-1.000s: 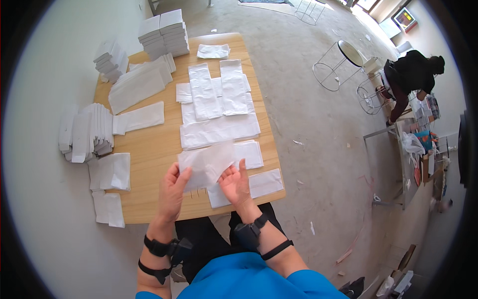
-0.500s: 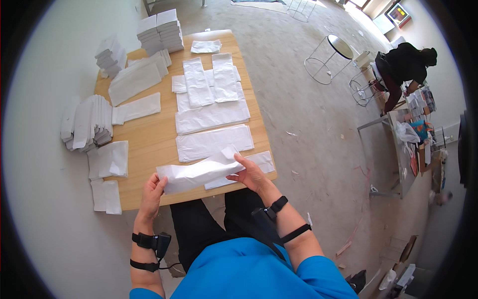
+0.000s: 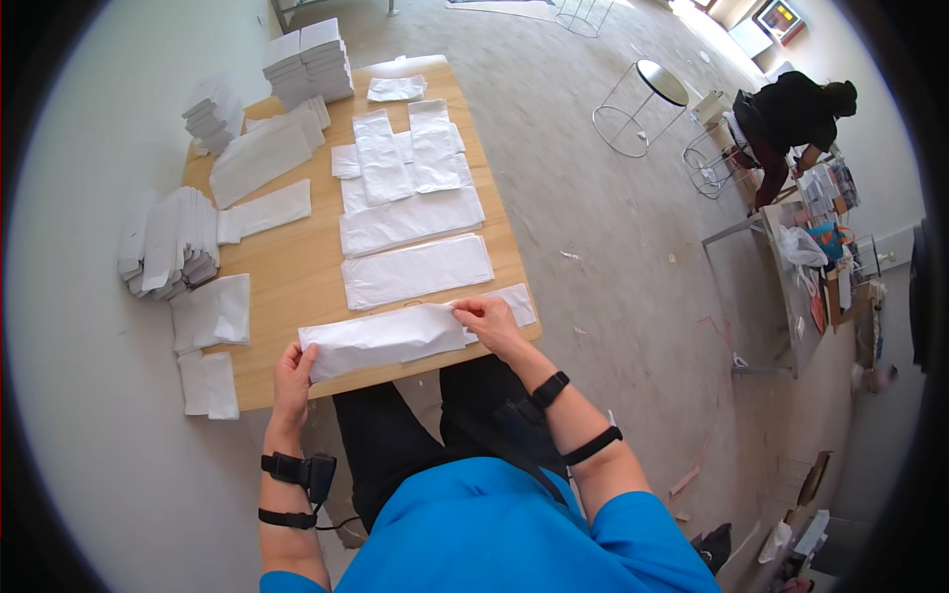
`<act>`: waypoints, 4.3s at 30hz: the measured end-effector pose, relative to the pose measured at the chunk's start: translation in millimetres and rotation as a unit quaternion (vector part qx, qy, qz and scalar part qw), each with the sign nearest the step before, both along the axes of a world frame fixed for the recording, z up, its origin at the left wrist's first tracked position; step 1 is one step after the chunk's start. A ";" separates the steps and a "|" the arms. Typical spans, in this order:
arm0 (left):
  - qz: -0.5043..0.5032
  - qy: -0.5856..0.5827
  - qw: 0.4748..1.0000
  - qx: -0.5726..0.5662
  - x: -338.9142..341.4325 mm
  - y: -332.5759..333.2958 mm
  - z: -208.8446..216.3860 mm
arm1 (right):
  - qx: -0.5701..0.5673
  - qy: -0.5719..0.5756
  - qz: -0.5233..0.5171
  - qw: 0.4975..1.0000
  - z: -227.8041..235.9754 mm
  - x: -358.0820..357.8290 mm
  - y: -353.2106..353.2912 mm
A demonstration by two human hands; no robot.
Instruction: Folding and stacking white paper filters on a wooden table in an industrial environment.
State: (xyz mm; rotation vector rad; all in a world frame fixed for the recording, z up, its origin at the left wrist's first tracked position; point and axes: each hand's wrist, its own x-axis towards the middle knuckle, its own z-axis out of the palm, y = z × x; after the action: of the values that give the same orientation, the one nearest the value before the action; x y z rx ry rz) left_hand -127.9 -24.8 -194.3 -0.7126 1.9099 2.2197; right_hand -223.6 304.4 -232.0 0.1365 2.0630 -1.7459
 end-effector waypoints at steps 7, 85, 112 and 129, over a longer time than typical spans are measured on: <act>0.023 -0.066 0.995 -0.065 0.0 2.5 -32.9 | 0.149 0.107 -0.002 0.983 -17.5 -10.2 0.0; -0.217 0.168 0.896 -0.348 -51.5 172.8 -79.8 | -0.317 -0.233 -0.246 0.886 -13.5 81.5 -31.7; -0.204 0.123 0.921 -0.309 -52.8 169.3 -75.3 | -0.023 -0.012 -0.080 0.996 -26.9 73.1 -33.3; -0.214 0.117 0.928 -0.280 -55.6 162.0 -68.9 | -0.014 -0.090 -0.182 0.979 -14.3 56.0 -34.2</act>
State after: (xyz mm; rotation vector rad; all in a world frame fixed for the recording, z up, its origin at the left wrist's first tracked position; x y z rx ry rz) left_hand -183.5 137.2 -263.2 -0.0457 2.5504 1.5561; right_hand -167.6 270.2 -246.4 0.6754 1.9707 -1.8862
